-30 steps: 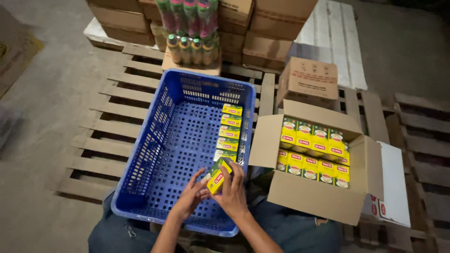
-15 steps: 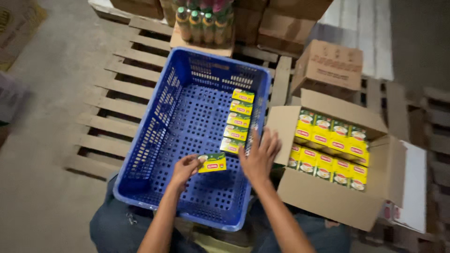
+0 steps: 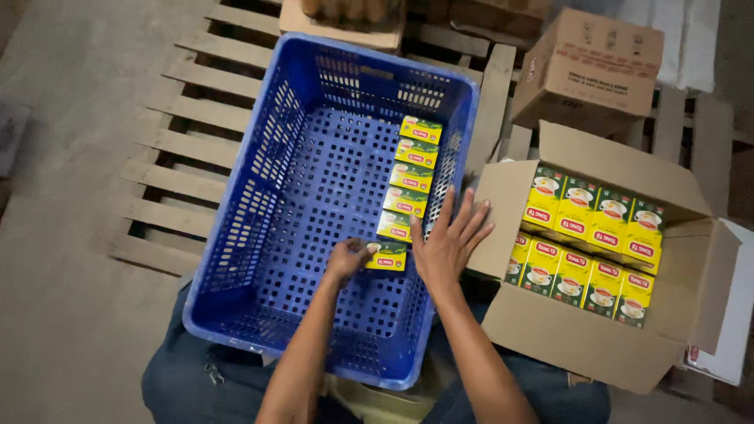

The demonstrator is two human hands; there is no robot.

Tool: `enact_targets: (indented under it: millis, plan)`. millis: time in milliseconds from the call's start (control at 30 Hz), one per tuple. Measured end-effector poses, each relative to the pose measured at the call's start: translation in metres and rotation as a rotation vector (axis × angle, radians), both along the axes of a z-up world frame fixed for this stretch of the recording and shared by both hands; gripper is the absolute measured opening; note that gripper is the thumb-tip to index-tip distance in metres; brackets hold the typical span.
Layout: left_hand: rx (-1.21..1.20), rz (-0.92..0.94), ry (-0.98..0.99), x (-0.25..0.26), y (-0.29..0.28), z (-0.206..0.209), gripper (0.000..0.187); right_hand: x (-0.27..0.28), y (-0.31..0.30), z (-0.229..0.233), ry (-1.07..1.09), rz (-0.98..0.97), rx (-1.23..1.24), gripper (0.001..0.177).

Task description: The person opens a cardboard box and transfers small yellow and green boxes into a blue plastic basket. They arrange the boxes in neat rows inside the basket.

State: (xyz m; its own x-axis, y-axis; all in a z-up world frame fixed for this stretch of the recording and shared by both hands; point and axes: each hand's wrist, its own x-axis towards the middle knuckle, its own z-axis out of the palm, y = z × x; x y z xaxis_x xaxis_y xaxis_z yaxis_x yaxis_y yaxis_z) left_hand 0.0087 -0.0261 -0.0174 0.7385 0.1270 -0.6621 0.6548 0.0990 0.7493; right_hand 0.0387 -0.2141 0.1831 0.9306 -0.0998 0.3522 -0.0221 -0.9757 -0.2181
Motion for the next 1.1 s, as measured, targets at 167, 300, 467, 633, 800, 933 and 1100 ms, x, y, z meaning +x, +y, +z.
enact_targets:
  millis: [167,300,467,633,800,933,1100]
  plan:
    - [0.000,-0.052,0.012,0.014,-0.008,-0.044,0.074,0.004,-0.001,-0.007,-0.024,-0.008,0.001,0.081]
    - [0.141,-0.154,-0.002,0.014,-0.016,-0.058,0.050,0.002,-0.001,-0.010,-0.042,-0.005,-0.013,0.079]
    - [0.338,-0.230,-0.100,0.010,-0.036,-0.062,0.043,0.003,-0.002,-0.005,-0.044,0.001,0.039,0.073]
    - [0.391,-0.461,-0.267,0.009,-0.019,0.042,0.121,0.002,-0.002,-0.006,-0.023,0.010,0.068,0.074]
    - [0.391,-0.586,-0.231,0.002,-0.024,0.071,0.131,0.001,-0.001,0.000,-0.043,0.006,0.084,0.070]
    - [0.518,-0.656,-0.261,0.002,-0.025,0.079,0.115,0.002,0.001,0.005,-0.059,0.005,0.120,0.067]
    - [0.575,-0.680,-0.206,0.002,-0.034,0.077,0.109,0.002,0.000,0.002,-0.065,-0.009,0.093,0.068]
